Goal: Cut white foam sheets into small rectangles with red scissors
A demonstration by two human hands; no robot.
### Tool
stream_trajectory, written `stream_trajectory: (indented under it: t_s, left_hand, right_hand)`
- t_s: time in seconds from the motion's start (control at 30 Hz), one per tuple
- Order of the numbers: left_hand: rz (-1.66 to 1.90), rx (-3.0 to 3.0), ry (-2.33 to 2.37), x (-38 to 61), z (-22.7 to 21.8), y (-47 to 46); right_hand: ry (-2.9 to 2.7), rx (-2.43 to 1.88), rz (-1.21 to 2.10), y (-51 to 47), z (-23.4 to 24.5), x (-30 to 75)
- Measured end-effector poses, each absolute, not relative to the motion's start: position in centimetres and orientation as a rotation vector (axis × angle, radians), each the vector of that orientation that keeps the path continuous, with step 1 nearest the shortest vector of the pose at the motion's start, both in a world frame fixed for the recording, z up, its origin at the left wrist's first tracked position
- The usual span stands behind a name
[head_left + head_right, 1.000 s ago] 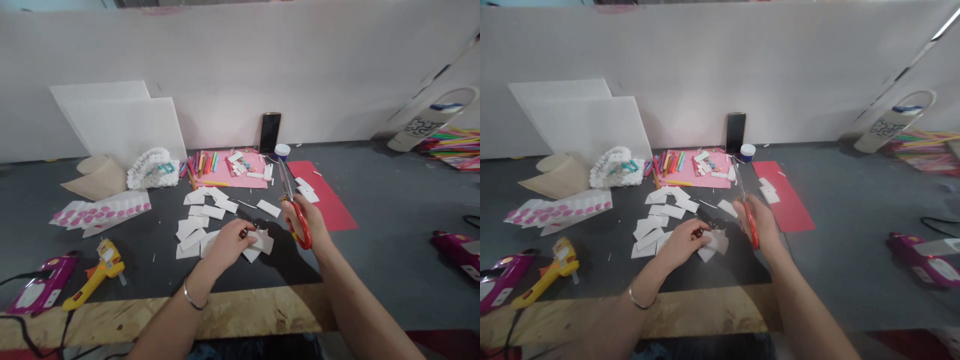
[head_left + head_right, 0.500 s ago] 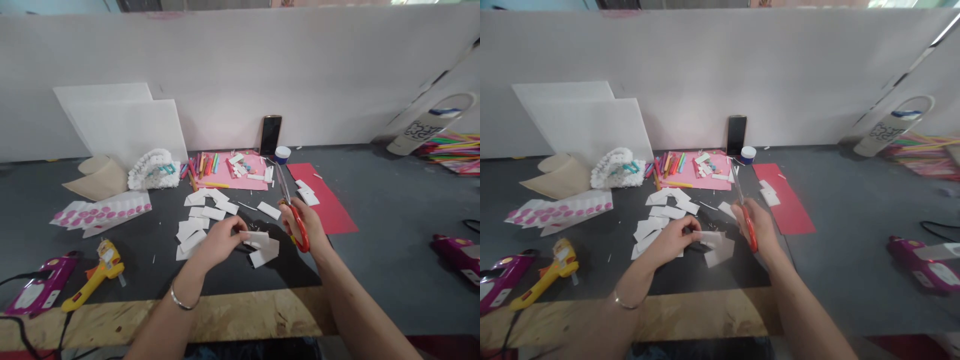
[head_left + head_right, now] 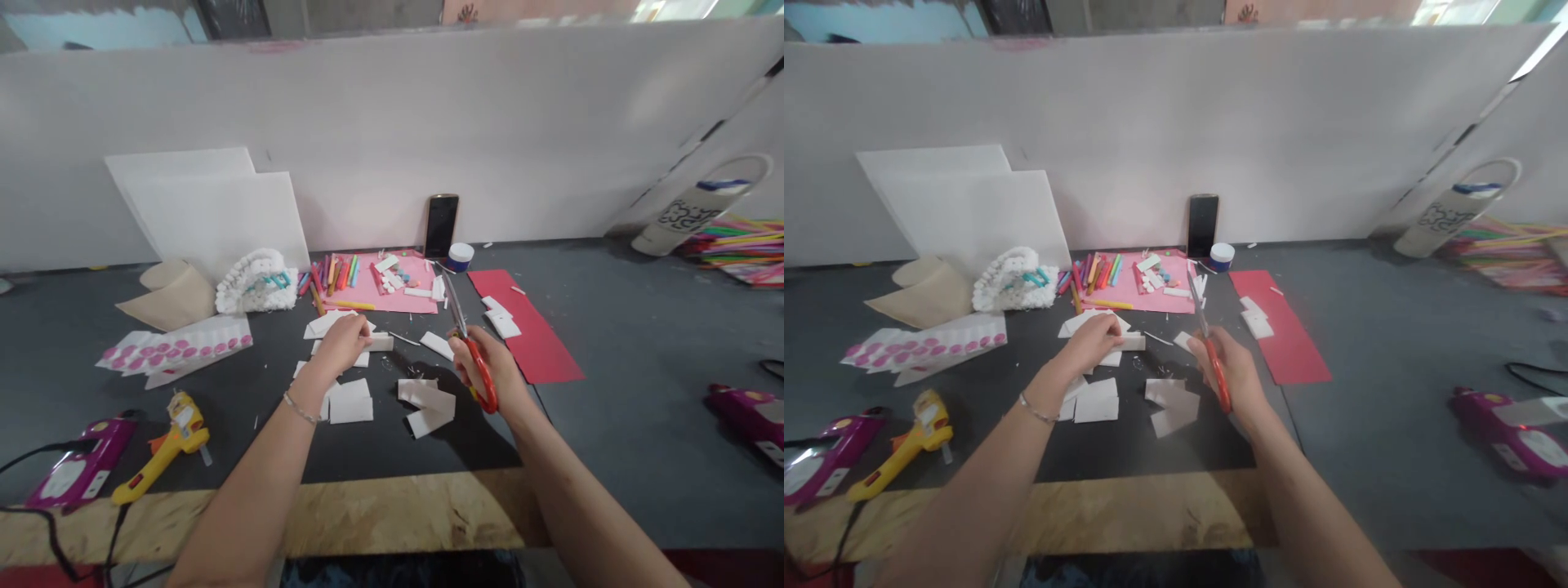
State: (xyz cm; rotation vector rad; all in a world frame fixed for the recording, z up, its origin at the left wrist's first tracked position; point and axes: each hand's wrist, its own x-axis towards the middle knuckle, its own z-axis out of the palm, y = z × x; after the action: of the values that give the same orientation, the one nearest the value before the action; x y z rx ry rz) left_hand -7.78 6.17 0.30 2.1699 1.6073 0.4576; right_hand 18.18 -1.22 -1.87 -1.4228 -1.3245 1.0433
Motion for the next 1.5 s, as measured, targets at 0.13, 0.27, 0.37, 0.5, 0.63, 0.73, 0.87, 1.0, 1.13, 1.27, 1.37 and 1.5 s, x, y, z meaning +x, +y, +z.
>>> stream_trajectory:
  t_s: [0.13, 0.27, 0.37, 0.5, 0.63, 0.73, 0.87, 1.0, 1.13, 1.27, 1.37, 1.5]
  left_hand:
    - [0.740, 1.839, 1.541, -7.8, 1.2, 4.6]
    - [0.846, 1.583, 1.288, -6.1, 2.0, 2.4]
    - [0.845, 1.502, 1.195, -4.2, 1.5, 0.8]
    - [0.948, 1.423, 1.202, -2.7, -0.1, -0.3]
    - [1.008, 1.238, 1.108, -2.7, -1.0, -0.7]
    - [1.015, 1.094, 1.039, -2.7, -1.1, -1.0]
    - [1.041, 1.054, 1.013, -2.5, -1.1, -1.1]
    - [1.068, 1.056, 1.025, -2.6, -1.3, -1.1]
    - [1.080, 1.074, 1.005, -2.7, -1.4, -1.0]
    - [1.073, 1.059, 1.001, -2.8, -1.5, -0.9]
    - [1.040, 1.071, 1.000, -2.9, -1.5, -0.9]
    - [0.982, 1.131, 0.974, -2.9, -1.3, -1.1]
  right_hand:
    - [-1.333, -1.379, 1.049, -1.3, -1.8, 18.0]
    - [-1.426, -1.333, 1.005, -1.4, -1.4, 17.9]
    - [-1.435, -1.302, 1.061, -1.6, -1.2, 17.6]
    - [-1.333, -1.279, 1.158, -1.5, -1.3, 17.1]
    - [-1.261, -1.280, 1.121, -1.3, -1.5, 16.9]
    - [-1.258, -1.274, 1.094, -1.2, -1.5, 17.0]
    - [-1.293, -1.280, 1.089, -1.3, -1.4, 17.0]
    - [-1.296, -1.307, 1.068, -1.4, -1.4, 16.9]
    - [-1.254, -1.298, 1.080, -1.2, -1.7, 17.1]
    - [-1.271, -1.272, 1.100, -1.0, -2.1, 17.3]
    - [-1.290, -1.280, 1.072, -1.0, -2.1, 17.4]
    - [-1.284, -1.283, 1.061, -1.1, -1.6, 17.3]
